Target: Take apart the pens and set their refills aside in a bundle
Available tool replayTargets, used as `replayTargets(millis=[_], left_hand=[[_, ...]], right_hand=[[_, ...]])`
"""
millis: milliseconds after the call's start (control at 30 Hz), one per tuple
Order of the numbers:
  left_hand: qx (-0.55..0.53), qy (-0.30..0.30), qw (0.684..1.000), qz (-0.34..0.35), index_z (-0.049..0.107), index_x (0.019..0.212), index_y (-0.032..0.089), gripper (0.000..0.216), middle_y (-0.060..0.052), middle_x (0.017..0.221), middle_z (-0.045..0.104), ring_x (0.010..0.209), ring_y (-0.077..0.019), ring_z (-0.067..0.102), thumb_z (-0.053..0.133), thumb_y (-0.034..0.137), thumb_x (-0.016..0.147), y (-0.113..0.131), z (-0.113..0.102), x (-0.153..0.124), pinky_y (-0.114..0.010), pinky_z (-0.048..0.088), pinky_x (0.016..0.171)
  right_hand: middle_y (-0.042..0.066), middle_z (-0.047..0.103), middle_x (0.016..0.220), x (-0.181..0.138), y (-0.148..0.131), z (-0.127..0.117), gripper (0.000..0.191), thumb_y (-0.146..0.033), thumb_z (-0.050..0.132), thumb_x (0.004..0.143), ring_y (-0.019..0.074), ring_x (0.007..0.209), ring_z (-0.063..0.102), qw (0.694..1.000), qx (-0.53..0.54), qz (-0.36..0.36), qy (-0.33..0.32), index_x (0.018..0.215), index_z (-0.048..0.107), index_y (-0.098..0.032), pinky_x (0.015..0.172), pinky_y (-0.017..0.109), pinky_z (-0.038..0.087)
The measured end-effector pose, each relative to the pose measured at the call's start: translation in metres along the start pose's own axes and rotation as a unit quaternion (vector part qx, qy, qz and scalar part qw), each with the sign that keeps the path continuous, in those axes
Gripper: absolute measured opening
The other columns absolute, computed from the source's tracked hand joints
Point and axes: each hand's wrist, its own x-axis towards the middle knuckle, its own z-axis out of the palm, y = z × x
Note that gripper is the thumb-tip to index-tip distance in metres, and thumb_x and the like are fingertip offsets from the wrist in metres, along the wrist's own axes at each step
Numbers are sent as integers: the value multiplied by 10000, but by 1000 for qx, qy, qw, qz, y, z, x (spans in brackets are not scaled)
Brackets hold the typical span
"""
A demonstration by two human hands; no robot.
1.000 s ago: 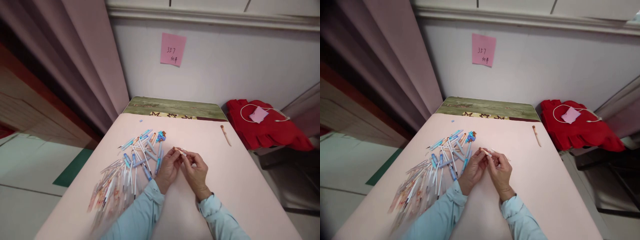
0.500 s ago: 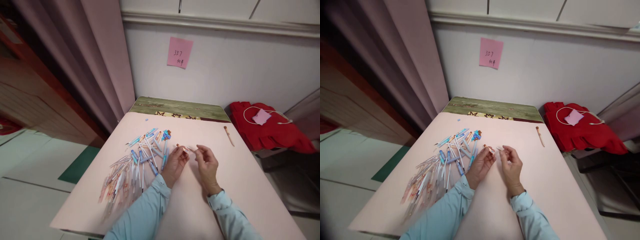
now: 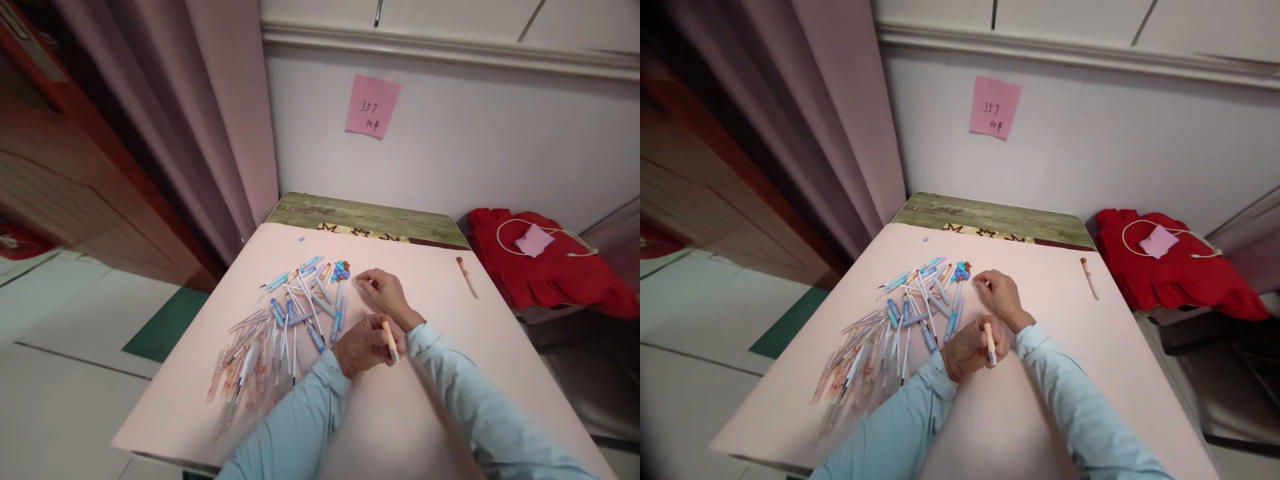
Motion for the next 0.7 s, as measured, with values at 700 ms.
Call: replayTargets(millis=[700], left_hand=[[130,-164,961,-182,647,572,170,423,-109,689,683,664,-243,662,888,499,460,8,-5,-5,-296,485,460]], right_hand=[[22,689,647,21,-56,41,222,-349,639,838,159,611,605,982,-152,39,-107,665,692,-222,527,252,286]])
